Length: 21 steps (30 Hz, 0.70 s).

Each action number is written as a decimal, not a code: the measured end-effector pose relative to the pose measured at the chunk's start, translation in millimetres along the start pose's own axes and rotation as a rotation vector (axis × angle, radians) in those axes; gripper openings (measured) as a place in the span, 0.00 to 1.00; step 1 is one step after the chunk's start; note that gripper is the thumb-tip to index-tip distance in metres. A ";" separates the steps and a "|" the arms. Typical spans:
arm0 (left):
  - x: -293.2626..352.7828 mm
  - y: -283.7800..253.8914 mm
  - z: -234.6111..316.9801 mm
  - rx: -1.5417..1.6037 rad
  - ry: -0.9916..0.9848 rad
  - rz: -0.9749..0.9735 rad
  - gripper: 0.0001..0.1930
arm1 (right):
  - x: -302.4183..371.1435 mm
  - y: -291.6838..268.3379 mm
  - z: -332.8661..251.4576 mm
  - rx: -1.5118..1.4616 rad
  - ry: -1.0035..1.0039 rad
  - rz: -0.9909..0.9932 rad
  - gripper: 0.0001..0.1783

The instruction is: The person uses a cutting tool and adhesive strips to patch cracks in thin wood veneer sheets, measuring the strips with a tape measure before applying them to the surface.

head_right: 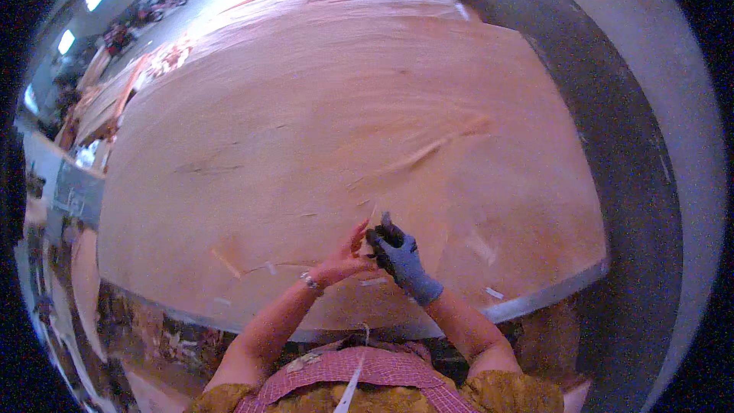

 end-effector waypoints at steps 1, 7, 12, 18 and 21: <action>4.8 -9.3 -0.3 0.068 -0.023 0.048 0.32 | -5.3 16.9 -2.3 0.058 -0.088 -0.052 0.12; 41.9 -122.3 -13.0 0.204 -0.181 0.258 0.15 | -89.1 75.2 -37.5 0.840 -0.696 -0.164 0.29; 70.6 -273.3 -15.8 0.192 -0.105 0.270 0.14 | -167.4 128.4 -20.5 0.966 -0.690 -0.606 0.27; 92.8 -456.8 -3.0 0.122 -0.082 0.486 0.14 | -219.8 245.2 24.6 1.091 -0.039 -0.634 0.16; 90.4 -533.7 -6.9 0.039 -0.068 0.565 0.13 | -249.4 324.4 48.2 1.185 -0.263 -0.554 0.15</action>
Point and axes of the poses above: each hand's wrist, its own x-axis away from the middle knuckle, its own y-axis out of the palm, z = x × y, the point moved 1 cm from there along -x, towards the middle knuckle, and after that the axes turned 4 degrees about -y, right-handed, at the moved point
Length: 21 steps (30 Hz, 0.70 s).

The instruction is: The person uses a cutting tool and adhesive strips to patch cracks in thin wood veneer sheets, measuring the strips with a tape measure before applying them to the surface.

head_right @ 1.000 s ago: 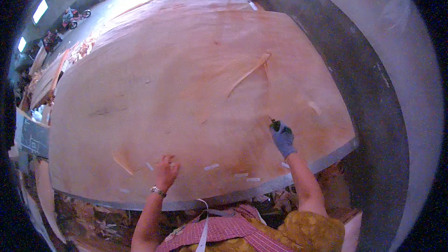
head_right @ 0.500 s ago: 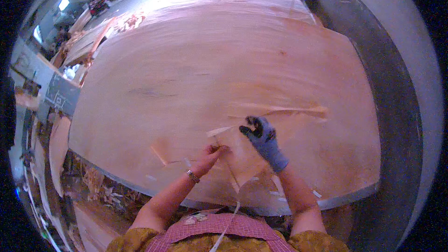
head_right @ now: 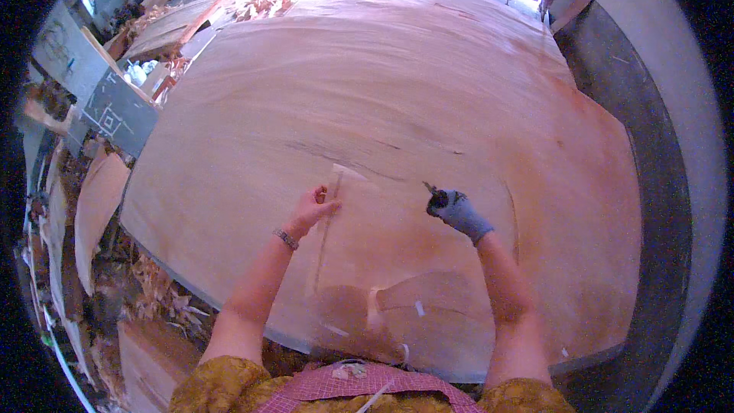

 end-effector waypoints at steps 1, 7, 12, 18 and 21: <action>-18.2 -21.5 -6.4 -0.015 0.014 0.053 0.13 | -23.1 14.7 -9.4 0.049 -0.047 0.106 0.15; -132.7 -91.5 0.4 -0.247 0.087 0.327 0.14 | -94.3 71.5 -86.4 0.119 -0.231 0.442 0.15; -182.8 -92.3 13.0 -0.379 0.179 0.510 0.15 | -124.5 105.8 -129.1 0.125 -0.266 0.361 0.09; -202.8 -102.3 16.1 -0.489 0.114 0.414 0.16 | -194.6 146.8 -140.4 0.513 -0.104 0.072 0.11; -198.7 -104.0 29.2 -0.441 0.042 0.314 0.15 | -223.2 168.5 -141.8 0.732 -0.215 0.067 0.12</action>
Point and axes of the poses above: each hand's wrist, its own x-axis away from the middle knuckle, its own y-axis out of the palm, z = x × y, the point moved 1 cm from there along -x, towards the middle knuckle, and after that the axes turned 4 degrees about -y, right-handed, at the moved point
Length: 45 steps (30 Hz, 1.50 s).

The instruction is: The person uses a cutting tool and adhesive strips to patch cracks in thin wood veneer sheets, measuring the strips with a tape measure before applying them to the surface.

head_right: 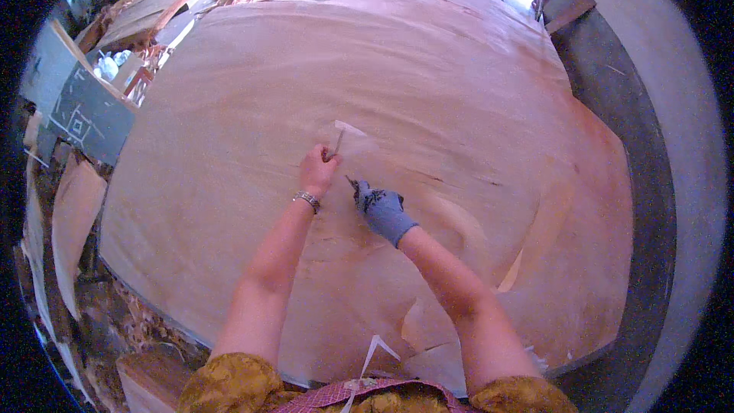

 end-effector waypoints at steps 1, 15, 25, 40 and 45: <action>0.3 -1.4 -2.8 -0.001 0.064 0.109 0.14 | -9.0 -0.9 -6.6 0.036 -0.013 -0.043 0.13; 62.2 19.0 1.1 -0.434 0.305 0.155 0.28 | 52.2 -25.1 87.8 -0.050 -0.146 -0.220 0.10; 57.0 23.1 -5.0 -0.484 0.287 0.256 0.42 | 129.7 -73.9 190.3 0.272 -0.130 -0.253 0.09; 63.4 21.9 5.4 -0.545 0.228 0.202 0.56 | -21.3 -28.1 91.9 0.063 -0.366 -0.071 0.05; 66.3 23.5 6.8 -0.582 0.214 0.198 0.56 | 102.4 -16.6 127.8 0.081 -0.006 -0.116 0.10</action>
Point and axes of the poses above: each hand's wrist, its own x-axis away from the middle knuckle, its own y-axis out of the palm, z = x × y, the point moved 1 cm from there along -x, towards the middle knuckle, and after that the axes turned 4 degrees about -y, right-handed, at the moved point
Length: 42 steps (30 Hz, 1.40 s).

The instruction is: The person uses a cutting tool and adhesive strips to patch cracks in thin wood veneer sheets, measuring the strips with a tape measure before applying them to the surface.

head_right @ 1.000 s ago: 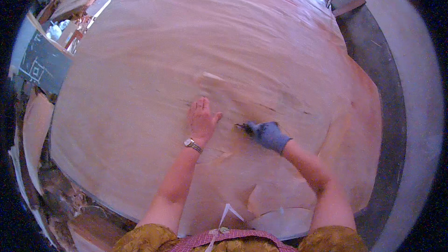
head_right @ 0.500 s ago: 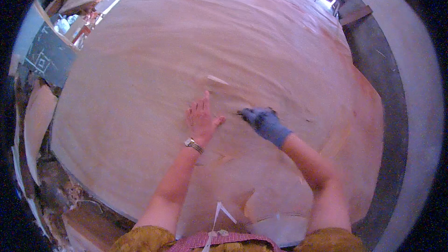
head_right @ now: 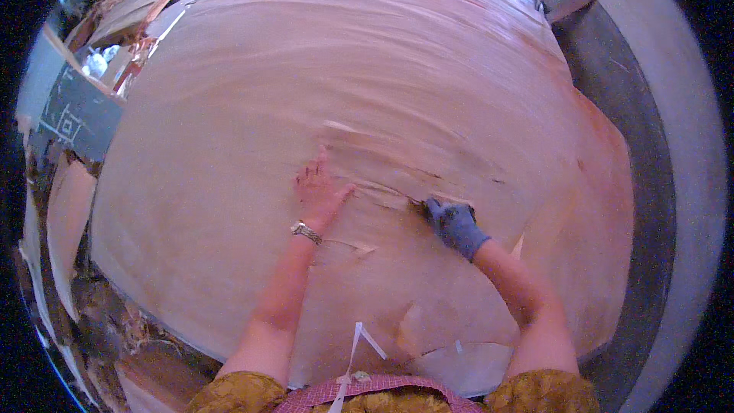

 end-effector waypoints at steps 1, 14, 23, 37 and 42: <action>1.3 -0.1 -1.1 -0.005 -0.001 0.002 0.56 | 24.9 -4.4 -3.5 0.023 0.087 -0.040 0.10; 1.8 -14.9 10.2 -0.031 -0.023 -0.050 0.57 | 82.8 -23.8 -0.4 -0.007 0.480 0.190 0.18; 8.4 -26.2 9.3 -0.071 -0.051 -0.075 0.65 | 84.8 -72.1 -60.1 -0.594 0.095 0.294 0.13; 36.2 -39.8 -16.2 -0.290 0.791 0.011 0.18 | -37.5 7.8 -55.5 -0.612 0.218 0.275 0.18; 109.6 -73.8 -27.1 -0.199 0.762 -0.022 0.16 | -29.9 14.3 -48.3 -0.528 0.275 0.383 0.16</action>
Point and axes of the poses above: each hand's wrist, its own x-axis away from the middle knuckle, its own y-axis out of the palm, z = x × y, the point moved 1 cm from there along -x, towards the middle knuckle, and after that the axes turned 4 degrees about -y, right-handed, at the moved point
